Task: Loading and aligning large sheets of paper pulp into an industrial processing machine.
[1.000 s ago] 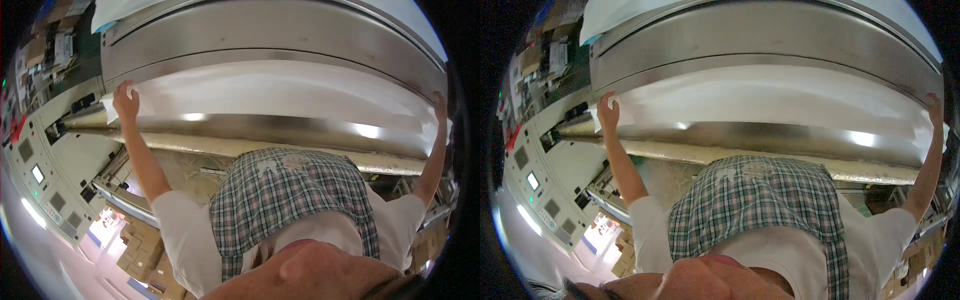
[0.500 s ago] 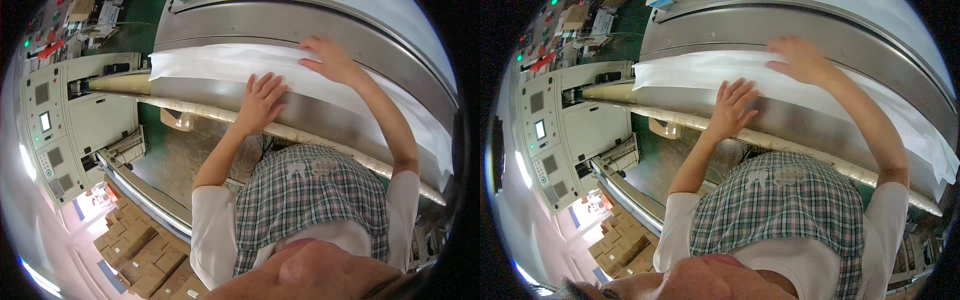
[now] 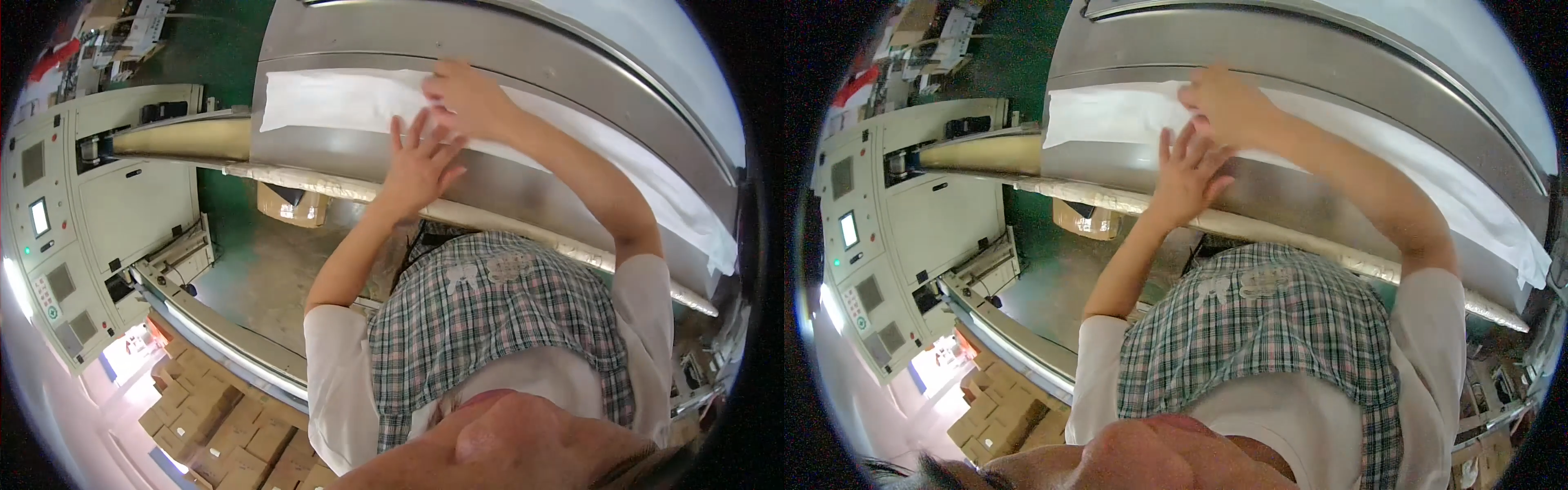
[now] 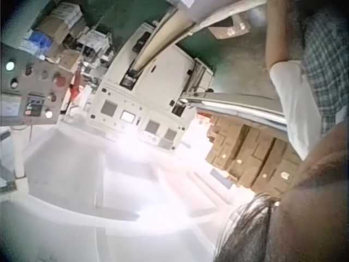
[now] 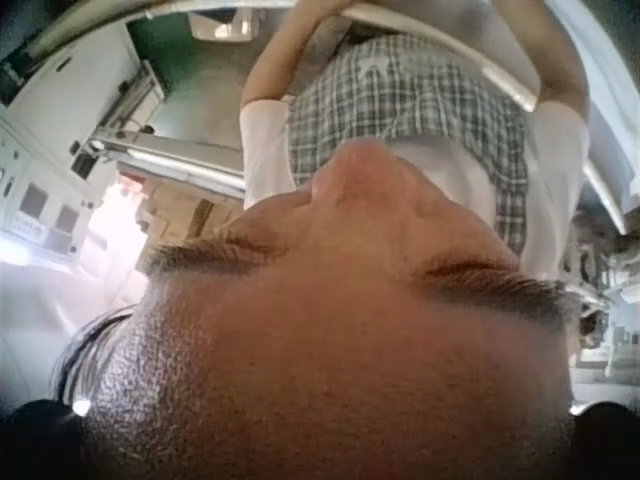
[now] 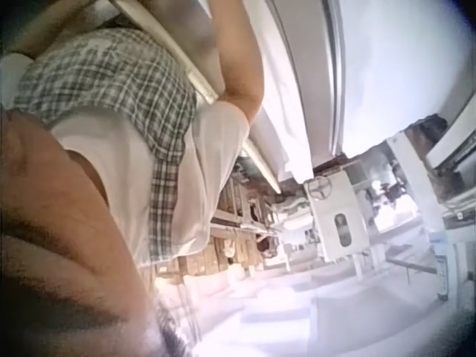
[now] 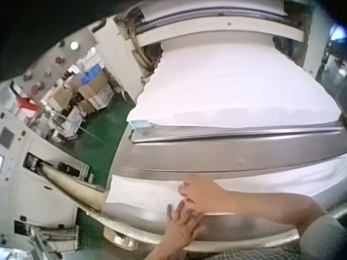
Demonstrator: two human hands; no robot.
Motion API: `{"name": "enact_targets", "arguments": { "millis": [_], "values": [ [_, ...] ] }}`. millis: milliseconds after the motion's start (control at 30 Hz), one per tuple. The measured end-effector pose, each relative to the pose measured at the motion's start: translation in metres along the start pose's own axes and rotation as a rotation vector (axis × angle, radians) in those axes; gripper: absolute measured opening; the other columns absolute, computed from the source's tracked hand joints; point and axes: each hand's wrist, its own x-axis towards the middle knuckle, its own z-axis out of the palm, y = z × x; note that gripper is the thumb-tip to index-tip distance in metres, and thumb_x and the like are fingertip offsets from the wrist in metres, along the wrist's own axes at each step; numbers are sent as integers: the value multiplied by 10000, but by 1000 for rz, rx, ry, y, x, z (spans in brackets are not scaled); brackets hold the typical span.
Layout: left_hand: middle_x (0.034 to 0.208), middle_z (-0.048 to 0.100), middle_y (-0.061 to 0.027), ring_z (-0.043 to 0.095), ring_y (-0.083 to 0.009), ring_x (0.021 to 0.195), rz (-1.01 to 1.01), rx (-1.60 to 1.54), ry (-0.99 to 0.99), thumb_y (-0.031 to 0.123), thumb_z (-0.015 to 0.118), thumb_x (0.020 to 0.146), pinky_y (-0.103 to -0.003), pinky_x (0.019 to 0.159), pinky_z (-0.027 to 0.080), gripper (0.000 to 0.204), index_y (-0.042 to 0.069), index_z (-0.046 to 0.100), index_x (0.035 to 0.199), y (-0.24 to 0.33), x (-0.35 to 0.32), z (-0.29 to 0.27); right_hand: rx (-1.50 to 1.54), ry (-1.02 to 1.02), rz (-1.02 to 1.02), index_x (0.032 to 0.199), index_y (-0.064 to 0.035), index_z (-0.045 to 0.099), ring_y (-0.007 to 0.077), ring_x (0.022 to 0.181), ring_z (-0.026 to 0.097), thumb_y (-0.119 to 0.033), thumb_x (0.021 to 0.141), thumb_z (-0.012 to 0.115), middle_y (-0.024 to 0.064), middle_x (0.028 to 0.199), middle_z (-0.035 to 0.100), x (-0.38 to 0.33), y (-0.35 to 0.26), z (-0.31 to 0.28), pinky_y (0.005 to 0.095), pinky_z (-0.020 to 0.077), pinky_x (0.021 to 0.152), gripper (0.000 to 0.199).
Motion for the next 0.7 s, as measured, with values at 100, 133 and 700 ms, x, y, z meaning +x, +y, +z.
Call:
{"name": "enact_targets", "arguments": {
  "millis": [100,133,700],
  "values": [
    [1262,411,-126,286,-376,1209,-137,130,99,369,560,770,-634,956,129,463,155,495,1176,-43,-11,-7,50,28,-76,729,-80,508,242,814,505,-88,669,580,76,964,519,-24,-40,-15,330,462,635,94],
    [1258,413,-140,282,-381,1211,-211,170,113,369,550,776,-637,958,121,465,137,493,1175,-66,-14,-6,17,34,-122,740,-77,517,233,827,506,-74,676,562,69,969,526,-27,-42,-9,317,467,647,78],
    [729,551,-116,533,-325,696,59,-25,244,261,541,816,-416,631,403,213,56,564,762,-101,102,-42,-263,175,-13,877,-82,525,230,905,492,-107,671,511,75,917,512,-35,-25,17,343,419,805,208]
  ]
}}
